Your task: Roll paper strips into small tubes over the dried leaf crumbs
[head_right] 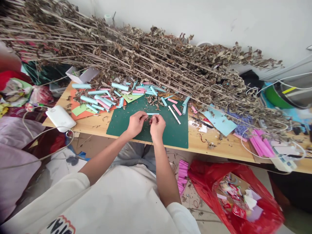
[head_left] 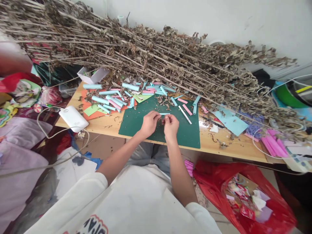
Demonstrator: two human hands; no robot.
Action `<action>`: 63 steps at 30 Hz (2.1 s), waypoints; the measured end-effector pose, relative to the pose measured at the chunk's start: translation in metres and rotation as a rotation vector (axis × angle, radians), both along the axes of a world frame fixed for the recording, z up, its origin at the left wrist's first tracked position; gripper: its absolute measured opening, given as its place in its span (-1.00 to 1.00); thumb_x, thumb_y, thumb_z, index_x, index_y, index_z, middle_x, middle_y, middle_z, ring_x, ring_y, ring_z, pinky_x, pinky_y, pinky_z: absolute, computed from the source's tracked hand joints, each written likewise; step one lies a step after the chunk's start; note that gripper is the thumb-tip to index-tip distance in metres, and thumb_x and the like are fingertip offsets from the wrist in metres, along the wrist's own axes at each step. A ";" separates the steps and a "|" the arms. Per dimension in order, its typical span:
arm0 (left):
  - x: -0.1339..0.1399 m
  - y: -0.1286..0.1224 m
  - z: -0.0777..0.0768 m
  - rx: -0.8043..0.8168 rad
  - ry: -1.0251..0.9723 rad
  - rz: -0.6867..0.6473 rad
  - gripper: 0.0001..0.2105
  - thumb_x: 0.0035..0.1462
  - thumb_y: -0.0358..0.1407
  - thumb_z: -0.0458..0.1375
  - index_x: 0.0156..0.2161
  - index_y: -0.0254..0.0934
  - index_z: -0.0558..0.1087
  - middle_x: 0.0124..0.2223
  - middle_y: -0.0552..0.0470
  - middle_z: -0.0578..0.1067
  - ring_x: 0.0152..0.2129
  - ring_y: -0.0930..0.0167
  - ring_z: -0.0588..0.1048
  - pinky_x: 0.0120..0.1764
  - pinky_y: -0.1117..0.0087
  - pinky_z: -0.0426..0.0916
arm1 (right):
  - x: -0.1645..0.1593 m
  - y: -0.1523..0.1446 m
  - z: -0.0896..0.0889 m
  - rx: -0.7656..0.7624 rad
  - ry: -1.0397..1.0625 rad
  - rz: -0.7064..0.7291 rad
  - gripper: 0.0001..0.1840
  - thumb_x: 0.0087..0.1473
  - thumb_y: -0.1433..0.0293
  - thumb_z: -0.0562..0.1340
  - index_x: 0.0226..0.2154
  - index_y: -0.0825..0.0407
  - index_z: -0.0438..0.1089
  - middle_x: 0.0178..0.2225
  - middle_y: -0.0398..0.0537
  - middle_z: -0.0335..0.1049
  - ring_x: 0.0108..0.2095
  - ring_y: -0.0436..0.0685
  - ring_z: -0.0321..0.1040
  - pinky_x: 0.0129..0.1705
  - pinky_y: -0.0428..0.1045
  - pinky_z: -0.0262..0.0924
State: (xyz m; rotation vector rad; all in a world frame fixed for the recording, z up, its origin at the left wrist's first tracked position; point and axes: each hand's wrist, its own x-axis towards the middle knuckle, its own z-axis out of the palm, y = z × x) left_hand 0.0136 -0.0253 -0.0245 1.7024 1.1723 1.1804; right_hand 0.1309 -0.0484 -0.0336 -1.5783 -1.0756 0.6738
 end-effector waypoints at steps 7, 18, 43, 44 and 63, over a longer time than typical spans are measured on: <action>-0.006 0.007 -0.007 -0.261 -0.223 -0.026 -0.80 0.18 -0.23 0.16 -0.26 -0.32 0.55 -0.50 0.08 0.46 -0.56 0.48 0.40 -0.41 0.48 0.29 | 0.016 -0.002 0.004 0.046 -0.071 0.058 -0.72 0.09 0.36 0.14 -0.26 0.06 0.55 -0.28 0.03 0.58 -0.32 0.15 0.52 -0.15 0.07 0.41; 0.000 0.002 -0.005 -0.229 -0.233 -0.085 -0.84 0.18 -0.32 0.13 -0.17 -0.31 0.49 -0.41 0.07 0.50 -0.50 0.49 0.45 -0.36 0.49 0.35 | 0.011 -0.009 0.014 0.270 -0.400 0.186 -0.75 0.20 0.37 0.14 -0.20 -0.01 0.54 -0.22 0.02 0.57 -0.23 0.12 0.50 -0.09 0.05 0.39; 0.007 0.004 -0.004 -0.550 -0.614 -0.077 -0.67 -0.10 -0.15 0.39 -0.28 -0.36 0.54 -0.44 0.06 0.52 -0.53 0.54 0.44 -0.36 0.46 0.41 | 0.013 -0.014 0.013 0.233 -0.141 0.165 -0.77 0.13 0.32 0.23 -0.18 -0.03 0.55 -0.17 -0.01 0.57 -0.19 0.12 0.50 -0.13 0.03 0.42; 0.007 0.004 -0.005 -0.542 -0.613 -0.077 -0.66 -0.11 -0.15 0.39 -0.27 -0.36 0.54 -0.44 0.06 0.52 -0.52 0.54 0.44 -0.35 0.46 0.41 | 0.012 -0.014 0.014 0.251 -0.182 0.175 -0.78 0.14 0.33 0.23 -0.19 -0.03 0.55 -0.19 -0.02 0.57 -0.21 0.11 0.50 -0.13 0.03 0.42; 0.010 0.007 -0.003 -0.470 -0.502 -0.054 -0.80 0.00 -0.23 0.30 -0.31 -0.35 0.52 -0.47 0.07 0.51 -0.53 0.51 0.45 -0.38 0.47 0.37 | 0.016 0.002 -0.006 0.110 0.215 -0.105 -0.74 -0.05 0.23 0.30 -0.36 0.10 0.49 -0.42 -0.01 0.54 -0.40 0.12 0.47 -0.27 0.05 0.41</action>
